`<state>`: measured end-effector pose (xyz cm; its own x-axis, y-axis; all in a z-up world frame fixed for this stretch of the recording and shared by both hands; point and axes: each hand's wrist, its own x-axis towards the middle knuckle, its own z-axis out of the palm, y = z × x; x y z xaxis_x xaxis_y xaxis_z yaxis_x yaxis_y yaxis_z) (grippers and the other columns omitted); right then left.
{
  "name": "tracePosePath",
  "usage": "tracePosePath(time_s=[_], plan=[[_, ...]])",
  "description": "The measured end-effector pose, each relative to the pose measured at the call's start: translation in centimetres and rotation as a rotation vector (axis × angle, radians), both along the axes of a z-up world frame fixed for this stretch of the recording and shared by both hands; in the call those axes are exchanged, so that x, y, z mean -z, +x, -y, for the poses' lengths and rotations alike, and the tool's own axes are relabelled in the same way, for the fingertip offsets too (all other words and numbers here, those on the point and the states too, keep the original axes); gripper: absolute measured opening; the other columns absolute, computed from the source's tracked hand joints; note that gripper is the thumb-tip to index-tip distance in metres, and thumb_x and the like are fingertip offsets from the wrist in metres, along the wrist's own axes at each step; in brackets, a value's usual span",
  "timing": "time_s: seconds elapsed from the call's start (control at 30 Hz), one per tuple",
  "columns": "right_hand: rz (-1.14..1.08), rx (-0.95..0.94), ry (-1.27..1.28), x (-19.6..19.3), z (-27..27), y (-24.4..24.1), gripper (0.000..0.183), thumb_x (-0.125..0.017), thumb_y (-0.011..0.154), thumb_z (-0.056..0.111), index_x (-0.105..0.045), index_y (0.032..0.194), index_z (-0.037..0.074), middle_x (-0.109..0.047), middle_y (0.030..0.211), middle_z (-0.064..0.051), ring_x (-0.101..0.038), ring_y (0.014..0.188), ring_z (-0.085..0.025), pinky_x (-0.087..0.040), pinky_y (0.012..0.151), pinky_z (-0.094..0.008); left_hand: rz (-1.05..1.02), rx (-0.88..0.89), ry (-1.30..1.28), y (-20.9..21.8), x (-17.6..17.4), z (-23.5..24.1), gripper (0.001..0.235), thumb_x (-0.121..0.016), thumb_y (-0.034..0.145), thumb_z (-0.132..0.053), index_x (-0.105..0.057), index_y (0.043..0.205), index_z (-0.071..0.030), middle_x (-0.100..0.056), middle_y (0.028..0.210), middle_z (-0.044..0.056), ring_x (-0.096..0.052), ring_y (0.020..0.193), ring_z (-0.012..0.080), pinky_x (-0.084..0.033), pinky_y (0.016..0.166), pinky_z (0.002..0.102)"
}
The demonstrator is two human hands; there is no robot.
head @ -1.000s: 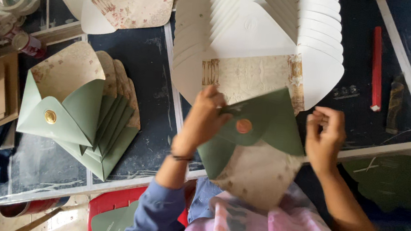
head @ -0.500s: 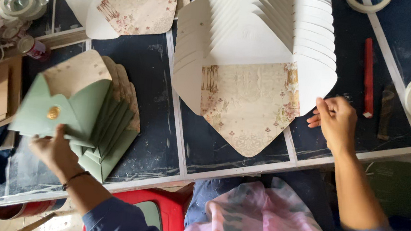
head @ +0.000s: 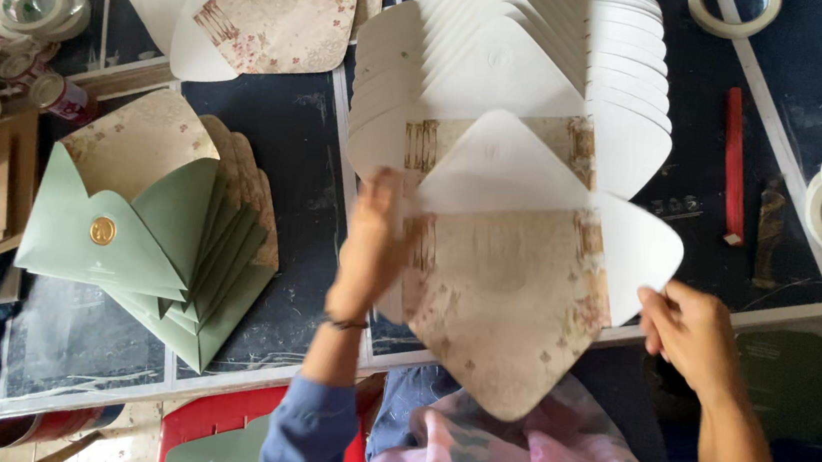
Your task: The person folds a stack of white paper sheets with a floral pattern into triangular envelopes. They fold the bottom corners inward and then fold the top section down to create a flap, repeating this process for multiple sheets and stacking the finished envelopes on the table.
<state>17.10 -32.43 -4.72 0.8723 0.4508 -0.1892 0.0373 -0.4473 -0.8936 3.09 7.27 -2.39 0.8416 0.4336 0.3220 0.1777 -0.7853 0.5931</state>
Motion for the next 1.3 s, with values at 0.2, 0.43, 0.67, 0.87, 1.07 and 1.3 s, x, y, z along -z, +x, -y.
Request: tracePosePath(time_s=[0.2,0.43,0.67,0.87,1.07,1.3], plan=[[0.505,0.03,-0.195,-4.4,0.1,-0.9,0.032,-0.072,0.103,0.018,-0.058,0.077,0.007,-0.052,0.059,-0.002,-0.043,0.06,-0.01,-0.036,0.062,-0.032,-0.175,-0.09,0.038,1.4,3.5,2.7,0.072,-0.079,0.089,-0.031,-0.048,0.148,-0.005,-0.045,0.138,0.018,-0.05,0.118,0.0424,-0.043,0.095,0.059],[0.866,-0.061,-0.061,1.9,-8.1,6.1,0.028,-0.083,0.085,0.004,-0.077,0.112,0.005,-0.066,0.098,-0.011,-0.067,0.095,-0.035,-0.055,0.084,-0.044,0.027,-0.133,-0.117,1.4,5.7,1.4,0.046,-0.088,0.084,-0.032,-0.059,0.111,-0.01,-0.045,0.124,0.01,-0.065,0.105,0.0399,-0.054,0.093,0.052],[0.822,-0.067,-0.037,4.9,-8.6,8.0,0.029,-0.088,0.081,0.01,-0.078,0.108,0.008,-0.059,0.1,-0.01,-0.063,0.093,-0.036,-0.053,0.085,-0.046,0.06,-0.16,-0.128,1.3,5.6,1.2,0.046,-0.091,0.079,-0.038,-0.064,0.103,-0.008,-0.056,0.109,0.009,-0.072,0.089,0.0419,-0.057,0.08,0.055],[0.775,-0.078,0.037,5.1,-8.7,8.4,0.03,-0.089,0.079,0.008,-0.078,0.107,0.01,-0.062,0.096,-0.007,-0.064,0.086,-0.029,-0.054,0.082,-0.04,0.068,-0.187,-0.104,1.2,4.6,1.6,0.05,-0.09,0.076,-0.046,-0.069,0.103,-0.009,-0.064,0.11,0.009,-0.073,0.09,0.0432,-0.06,0.08,0.052],[0.846,-0.084,-0.019,6.2,-8.3,8.8,0.024,-0.088,0.083,0.012,-0.079,0.105,0.014,-0.063,0.1,-0.005,-0.063,0.09,-0.029,-0.054,0.086,-0.04,0.085,-0.123,-0.113,0.6,3.2,2.1,0.04,-0.086,0.087,-0.035,-0.071,0.107,-0.005,-0.066,0.115,0.013,-0.073,0.099,0.0435,-0.06,0.086,0.049],[1.015,-0.093,-0.215,6.5,-7.9,8.2,0.021,-0.082,0.085,0.02,-0.078,0.106,0.017,-0.056,0.105,-0.004,-0.059,0.097,-0.03,-0.052,0.086,-0.046,0.095,-0.007,0.008,-0.6,4.1,1.4,0.033,-0.082,0.091,-0.024,-0.073,0.116,-0.004,-0.065,0.123,0.016,-0.069,0.111,0.042,-0.058,0.093,0.049]])
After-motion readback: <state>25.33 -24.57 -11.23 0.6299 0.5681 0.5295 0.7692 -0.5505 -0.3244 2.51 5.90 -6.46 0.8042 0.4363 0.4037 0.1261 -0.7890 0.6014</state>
